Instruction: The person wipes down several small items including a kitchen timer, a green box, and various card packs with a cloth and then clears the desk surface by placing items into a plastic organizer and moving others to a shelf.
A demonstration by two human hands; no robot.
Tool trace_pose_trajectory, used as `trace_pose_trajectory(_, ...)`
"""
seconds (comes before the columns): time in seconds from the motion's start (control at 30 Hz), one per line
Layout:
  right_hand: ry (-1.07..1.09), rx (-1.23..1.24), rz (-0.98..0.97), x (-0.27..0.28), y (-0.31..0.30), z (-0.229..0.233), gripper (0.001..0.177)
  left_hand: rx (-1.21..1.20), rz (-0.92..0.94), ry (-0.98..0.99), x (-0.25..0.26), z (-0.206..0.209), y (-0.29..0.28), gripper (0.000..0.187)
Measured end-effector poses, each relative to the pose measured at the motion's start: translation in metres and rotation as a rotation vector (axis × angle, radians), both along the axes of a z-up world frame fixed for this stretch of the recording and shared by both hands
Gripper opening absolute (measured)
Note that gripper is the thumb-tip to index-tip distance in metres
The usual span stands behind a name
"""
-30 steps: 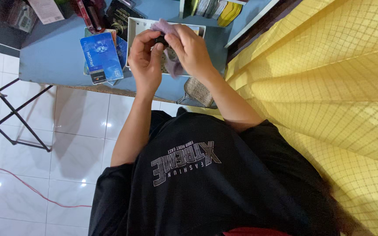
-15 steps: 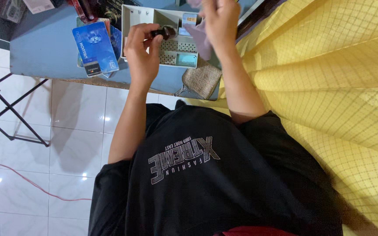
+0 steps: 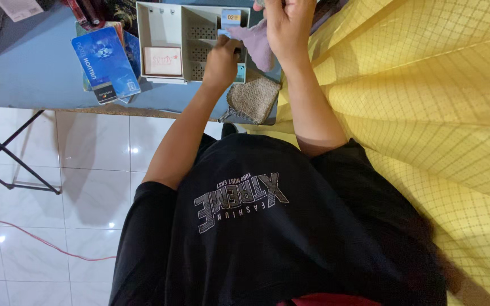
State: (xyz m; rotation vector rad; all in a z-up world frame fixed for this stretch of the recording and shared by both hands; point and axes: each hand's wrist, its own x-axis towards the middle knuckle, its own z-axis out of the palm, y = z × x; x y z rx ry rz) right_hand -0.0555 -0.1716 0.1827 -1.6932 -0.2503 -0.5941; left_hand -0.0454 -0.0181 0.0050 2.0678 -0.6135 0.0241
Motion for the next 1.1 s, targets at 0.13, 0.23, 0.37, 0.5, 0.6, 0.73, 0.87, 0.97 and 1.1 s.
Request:
trace_pose_trajectory(0.13,-0.002,-0.156,-0.106,0.000,-0.001,0.005,0.026,0.068,-0.020,0.074,-0.004,-0.015,-0.010,0.026)
trace_pose_trajectory(0.23,0.011,-0.178,-0.143,0.000,0.002,0.007,0.026,0.013,-0.053,0.027,-0.002,-0.024,-0.009,0.028)
trace_pose_trajectory(0.37,0.101,-0.093,-0.132,-0.005,0.010,0.014,0.025,0.025,-0.067,0.055,-0.003,-0.019,-0.006,0.029)
trace_pose_trajectory(0.5,0.101,-0.155,-0.093,-0.007,0.012,0.015,0.029,0.108,-0.086,0.089,-0.008,0.001,0.002,0.026)
trace_pose_trajectory(0.6,0.148,-0.275,-0.099,-0.009,0.017,0.006,0.028,0.077,-0.053,0.001,-0.010,0.030,0.020,0.023)
trace_pose_trajectory(0.73,0.174,-0.319,-0.085,-0.010,0.031,-0.008,0.028,-0.087,0.009,-0.094,-0.003,0.064,0.070,0.033)
trace_pose_trajectory(0.87,0.230,-0.316,-0.037,-0.013,0.054,-0.016,0.026,-0.073,0.324,-0.217,0.029,0.058,0.142,0.026)
trace_pose_trajectory(0.97,0.258,-0.361,-0.016,-0.012,0.072,-0.019,0.026,0.000,0.453,-0.217,0.065,0.026,0.197,0.029)
trace_pose_trajectory(1.1,0.246,-0.407,-0.016,-0.004,0.096,-0.022,0.028,0.093,0.682,-0.023,0.110,-0.034,0.249,0.030)
